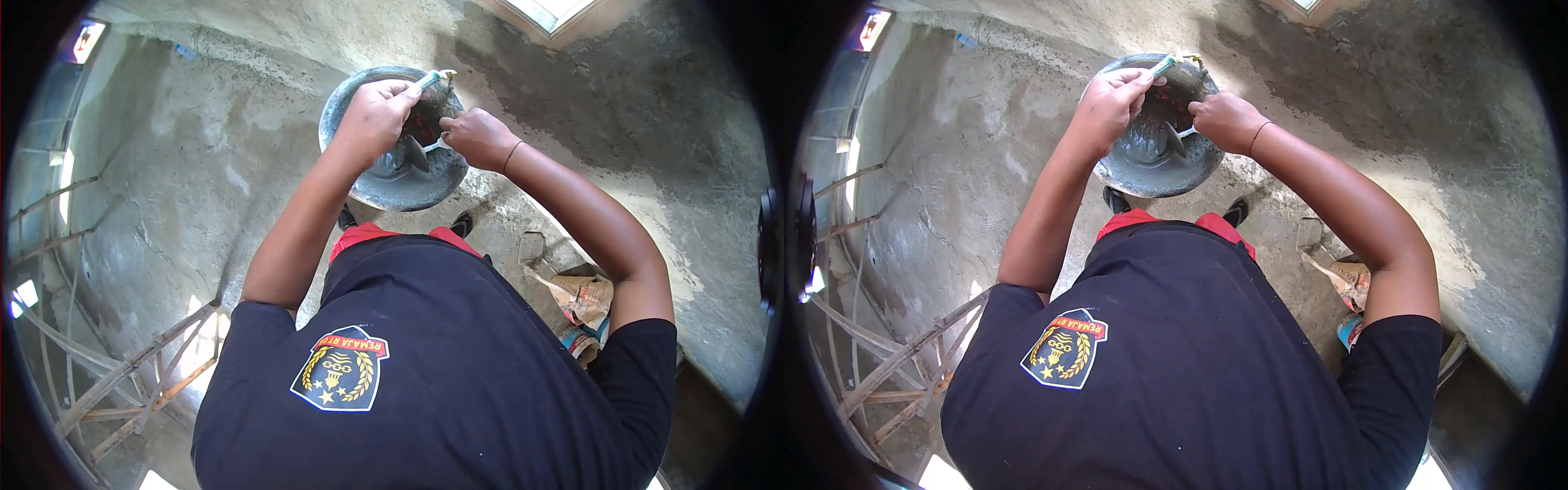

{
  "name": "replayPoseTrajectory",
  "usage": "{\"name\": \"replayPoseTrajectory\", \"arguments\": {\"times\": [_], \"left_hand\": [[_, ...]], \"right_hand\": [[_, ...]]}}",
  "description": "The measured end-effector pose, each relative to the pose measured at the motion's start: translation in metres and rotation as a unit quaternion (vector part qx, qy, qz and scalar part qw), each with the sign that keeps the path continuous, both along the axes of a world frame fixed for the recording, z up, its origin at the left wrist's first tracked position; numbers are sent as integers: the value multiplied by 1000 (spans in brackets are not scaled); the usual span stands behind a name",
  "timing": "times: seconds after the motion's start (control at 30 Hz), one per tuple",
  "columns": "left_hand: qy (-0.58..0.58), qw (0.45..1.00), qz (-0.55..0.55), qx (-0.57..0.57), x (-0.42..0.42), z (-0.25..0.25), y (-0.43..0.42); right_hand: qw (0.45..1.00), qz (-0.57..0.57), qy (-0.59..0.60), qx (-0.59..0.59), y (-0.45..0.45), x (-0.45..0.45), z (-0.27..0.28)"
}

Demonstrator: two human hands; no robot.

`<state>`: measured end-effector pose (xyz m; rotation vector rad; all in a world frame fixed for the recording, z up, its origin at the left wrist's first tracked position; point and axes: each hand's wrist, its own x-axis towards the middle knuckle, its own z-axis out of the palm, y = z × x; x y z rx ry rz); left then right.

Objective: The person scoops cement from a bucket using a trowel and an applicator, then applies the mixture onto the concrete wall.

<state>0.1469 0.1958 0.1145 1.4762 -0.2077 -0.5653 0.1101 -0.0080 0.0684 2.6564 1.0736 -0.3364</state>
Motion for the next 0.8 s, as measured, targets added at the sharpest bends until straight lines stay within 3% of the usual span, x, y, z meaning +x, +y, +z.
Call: {"name": "replayPoseTrajectory", "arguments": {"times": [0.2,0.43,0.53,0.73,0.8], "left_hand": [[-14,999,-30,-3,-13,20,3],[6,998,-65,-23,-24,30,4],[-7,998,-55,-26,-20,36,12],[36,997,-66,-22,-25,46,17],[48,996,-63,-37,-25,45,19]], "right_hand": [[997,31,19,64,2,-11,0],[997,-34,21,60,6,-7,10],[986,-42,16,161,13,-9,11],[981,-126,6,147,25,-2,6],[956,-211,18,205,27,0,3]]}}
